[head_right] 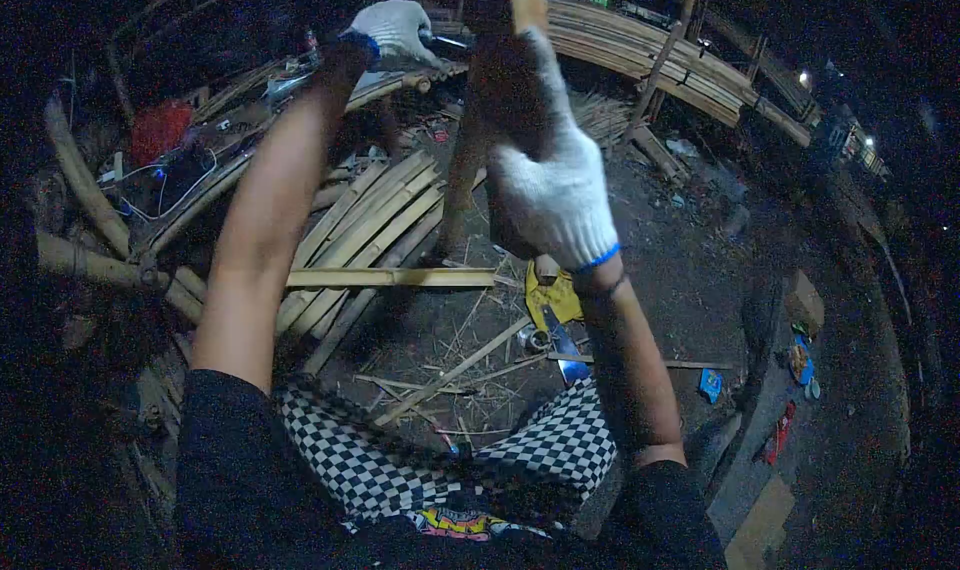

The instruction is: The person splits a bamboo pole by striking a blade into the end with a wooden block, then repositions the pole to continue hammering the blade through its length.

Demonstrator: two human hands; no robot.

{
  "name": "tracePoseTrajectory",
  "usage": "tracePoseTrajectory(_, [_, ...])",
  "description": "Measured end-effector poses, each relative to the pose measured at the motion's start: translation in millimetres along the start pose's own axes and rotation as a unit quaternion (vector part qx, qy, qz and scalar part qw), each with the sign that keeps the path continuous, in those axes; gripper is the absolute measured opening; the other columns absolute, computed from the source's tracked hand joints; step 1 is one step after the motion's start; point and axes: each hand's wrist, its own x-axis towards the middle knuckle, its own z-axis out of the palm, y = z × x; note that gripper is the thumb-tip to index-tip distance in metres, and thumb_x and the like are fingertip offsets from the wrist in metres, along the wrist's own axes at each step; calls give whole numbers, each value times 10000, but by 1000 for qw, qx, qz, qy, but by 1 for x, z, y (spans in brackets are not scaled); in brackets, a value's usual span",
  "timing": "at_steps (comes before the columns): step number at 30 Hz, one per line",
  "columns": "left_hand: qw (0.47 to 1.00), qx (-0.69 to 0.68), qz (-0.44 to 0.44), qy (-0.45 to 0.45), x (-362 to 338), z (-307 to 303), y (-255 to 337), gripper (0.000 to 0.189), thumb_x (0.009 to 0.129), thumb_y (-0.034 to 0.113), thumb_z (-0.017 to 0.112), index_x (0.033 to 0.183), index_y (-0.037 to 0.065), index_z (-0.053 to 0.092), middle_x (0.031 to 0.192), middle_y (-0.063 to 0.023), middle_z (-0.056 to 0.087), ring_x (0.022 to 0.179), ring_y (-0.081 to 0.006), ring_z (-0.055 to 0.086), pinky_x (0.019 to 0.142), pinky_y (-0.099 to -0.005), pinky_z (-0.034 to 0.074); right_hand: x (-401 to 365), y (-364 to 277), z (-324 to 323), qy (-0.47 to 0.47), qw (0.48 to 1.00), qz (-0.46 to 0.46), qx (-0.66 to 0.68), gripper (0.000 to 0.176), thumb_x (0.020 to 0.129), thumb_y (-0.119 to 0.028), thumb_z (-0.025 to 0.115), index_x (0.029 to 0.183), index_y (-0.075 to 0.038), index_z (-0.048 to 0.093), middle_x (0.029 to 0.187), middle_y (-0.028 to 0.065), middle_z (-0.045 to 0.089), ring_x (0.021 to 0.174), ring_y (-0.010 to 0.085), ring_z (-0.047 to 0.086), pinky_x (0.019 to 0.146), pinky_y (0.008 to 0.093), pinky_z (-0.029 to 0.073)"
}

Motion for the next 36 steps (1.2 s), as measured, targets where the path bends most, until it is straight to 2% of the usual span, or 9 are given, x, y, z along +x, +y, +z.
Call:
tracePoseTrajectory(6, [998, 44, 25, 41, 9, 11, -30, 569, 606, 497, 771, 916, 26, 704, 903, -213, 677, 844, -364, 661, 762, -418, 534, -1, 74, 3, -108, 953, 143, -243, 804, 804, -208, 582, 1485, -301, 165, 1222, 275, 561, 1083, 464, 556, 949, 460, 483])
tracePoseTrajectory(10, [1000, -13, 14, -7, -5, 0, -38, 482, 636, 434, 769, 869, 16, 708, 812, -200, 677, 722, -315, 663, 691, -401, 522, 1, 67, 4, -122, 940, 207, -244, 799, 805, -202, 589, 1488, -305, 186, 1267, 258, 545, 1141, 419, 551, 1009, 417, 438])
tracePoseTrajectory(13, [1000, -16, -12, -15, -3, -3, -29, 426, 653, 406, 737, 830, 19, 710, 773, -204, 671, 681, -317, 661, 668, -398, 525, 6, 111, -13, -97, 976, 59, -186, 783, 793, -180, 626, 1486, -168, 261, 1358, 201, 497, 1145, 280, 570, 995, 368, 444])
tracePoseTrajectory(15, [999, -5, -7, 49, 9, 9, -28, 448, 644, 430, 740, 832, 24, 716, 770, -203, 675, 712, -315, 675, 696, -422, 537, 26, 38, -25, -89, 961, 258, 47, 710, 848, -61, 582, 1483, -102, 269, 1325, 121, 519, 1186, 239, 514, 992, 345, 442])
tracePoseTrajectory(21, [999, 2, -20, 41, 37, 10, -16, 575, 609, 516, 780, 907, 28, 722, 873, -170, 699, 805, -306, 684, 752, -408, 542, 76, -25, -74, 94, 989, -40, -109, 702, 842, -158, 625, 1465, -102, 307, 1279, 141, 538, 1107, 220, 554, 941, 335, 471])
tracePoseTrajectory(27, [996, -37, -1, 81, 62, 36, -24, 580, 586, 524, 790, 883, 31, 723, 861, -176, 698, 800, -313, 682, 727, -408, 541, 67, 107, -61, -52, 953, 137, -264, 737, 806, -226, 651, 1454, -103, 321, 1349, 202, 502, 1164, 279, 549, 972, 363, 450])
tracePoseTrajectory(29, [994, -33, -92, -49, 47, 46, -11, 522, 598, 381, 798, 1032, 103, 713, 1107, -168, 663, 1003, -333, 648, 891, -451, 508, 40, 124, -38, -120, 946, 86, -289, 733, 821, -281, 626, 1459, -110, 307, 1409, 195, 448, 1237, 323, 501, 1027, 378, 405])
tracePoseTrajectory(33, [994, -17, -103, -33, 32, 56, -12, 470, 638, 337, 747, 1052, 115, 710, 1146, -182, 642, 1037, -333, 635, 914, -437, 498, 55, 67, -51, -162, 969, 117, -147, 787, 837, -258, 657, 1489, -117, 240, 1496, 174, 319, 1380, 286, 312, 1138, 355, 244])
tracePoseTrajectory(36, [992, -54, -112, -20, 42, 54, -21, 458, 657, 346, 732, 1054, 118, 711, 1120, -189, 652, 1029, -335, 639, 904, -439, 502, 65, -9, -48, -76, 983, -12, -165, 691, 851, -181, 643, 1457, -88, 323, 1453, 155, 392, 1329, 256, 395, 1104, 374, 325])
